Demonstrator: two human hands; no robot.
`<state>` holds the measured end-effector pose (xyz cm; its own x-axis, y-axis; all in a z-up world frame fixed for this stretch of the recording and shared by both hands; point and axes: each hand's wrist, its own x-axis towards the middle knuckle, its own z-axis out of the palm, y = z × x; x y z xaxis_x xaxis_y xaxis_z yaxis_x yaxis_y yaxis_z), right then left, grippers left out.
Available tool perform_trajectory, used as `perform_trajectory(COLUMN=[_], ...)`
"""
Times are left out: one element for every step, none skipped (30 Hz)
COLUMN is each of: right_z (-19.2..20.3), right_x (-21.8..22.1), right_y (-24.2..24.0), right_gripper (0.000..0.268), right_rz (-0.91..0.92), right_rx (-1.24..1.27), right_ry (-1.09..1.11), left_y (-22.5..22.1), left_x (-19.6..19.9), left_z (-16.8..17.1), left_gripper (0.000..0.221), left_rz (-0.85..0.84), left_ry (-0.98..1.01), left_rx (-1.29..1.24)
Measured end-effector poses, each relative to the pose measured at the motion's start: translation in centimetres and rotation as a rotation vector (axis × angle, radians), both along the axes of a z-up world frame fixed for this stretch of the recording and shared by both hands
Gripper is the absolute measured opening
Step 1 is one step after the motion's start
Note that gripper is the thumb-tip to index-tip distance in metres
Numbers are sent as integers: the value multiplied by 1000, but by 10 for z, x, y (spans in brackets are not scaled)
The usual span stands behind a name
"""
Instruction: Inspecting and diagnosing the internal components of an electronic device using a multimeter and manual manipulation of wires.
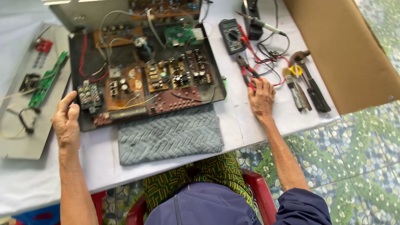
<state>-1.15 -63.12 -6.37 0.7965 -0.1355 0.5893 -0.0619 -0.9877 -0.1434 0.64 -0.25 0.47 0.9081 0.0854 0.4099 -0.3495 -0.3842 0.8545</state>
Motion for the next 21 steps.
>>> perform_trajectory(right_z=[-1, -2, 0, 1, 2, 2, 2, 4, 7, 11, 14, 16, 18, 21, 19, 16, 12, 17, 21, 23, 25], right_x=[0, 2, 1, 0, -1, -2, -3, -2, -5, -6, -7, -7, -8, -8, -7, -7, -6, -3, 0, 1, 10], right_y=[-1, -1, -1, 0, 2, 2, 3, 3, 5, 6, 8, 10, 13, 14, 16, 19, 21, 28, 35, 43, 47], right_gripper=[37, 38, 38, 38, 38, 38, 39, 39, 39, 39, 40, 40, 42, 47, 47, 38, 31, 31, 37, 44, 44], right_rz=[-7, -12, -31, -17, -3, -14, -11, -4, -11, 13, 38, 32, -2, -38, -45, 36, 119, 120, 226, 316, 303], right_rx=[-25, -52, -49, -33, -17, -17, 17, 48, 44, 94, 143, 137, 35, -71, -82, -69, -56, -64, 38, 146, 145], right_ry=[10, 19, 15, 31, 47, 43, 59, 74, 69, 93, 116, 113, 20, -73, -77, -159, -240, -235, -128, -25, -25], left_y=[-2, -3, -2, 0, 4, 3, 4, 3, 1, -2, -4, 1, 7, 10, 17, 24, 30, 33, 34, 36, 26], left_x=[7, 13, 19, 21, 22, 28, 35, 41, 47, 55, 62, 70, 78, 87, 92, 96, 99, 99, 99, 103, 97], left_z=[5, 8, 14, 19, 24, 21, 19, 16, 17, 18, 18, 8, -3, -15, -24, -35, -47, -51, -55, -57, -43], left_gripper=[43, 48, 48, 54, 60, 60, 62, 66, 66, 62, 58, 58, 57, 56, 56, 56, 55, 55, 53, 51, 51], left_rz=[-42, -83, -102, -153, -204, -216, -241, -263, -271, -223, -174, -181, -180, -182, -191, -118, -44, -45, -39, -45, -58], left_ry=[16, 31, 28, 129, 231, 229, 200, 168, 164, 153, 141, 138, 103, 67, 63, 111, 159, 163, 134, 103, 105], left_rx=[-41, -82, -79, -158, -236, -235, -278, -325, -328, -262, -198, -203, -220, -241, -250, -276, -301, -310, -291, -263, -264])
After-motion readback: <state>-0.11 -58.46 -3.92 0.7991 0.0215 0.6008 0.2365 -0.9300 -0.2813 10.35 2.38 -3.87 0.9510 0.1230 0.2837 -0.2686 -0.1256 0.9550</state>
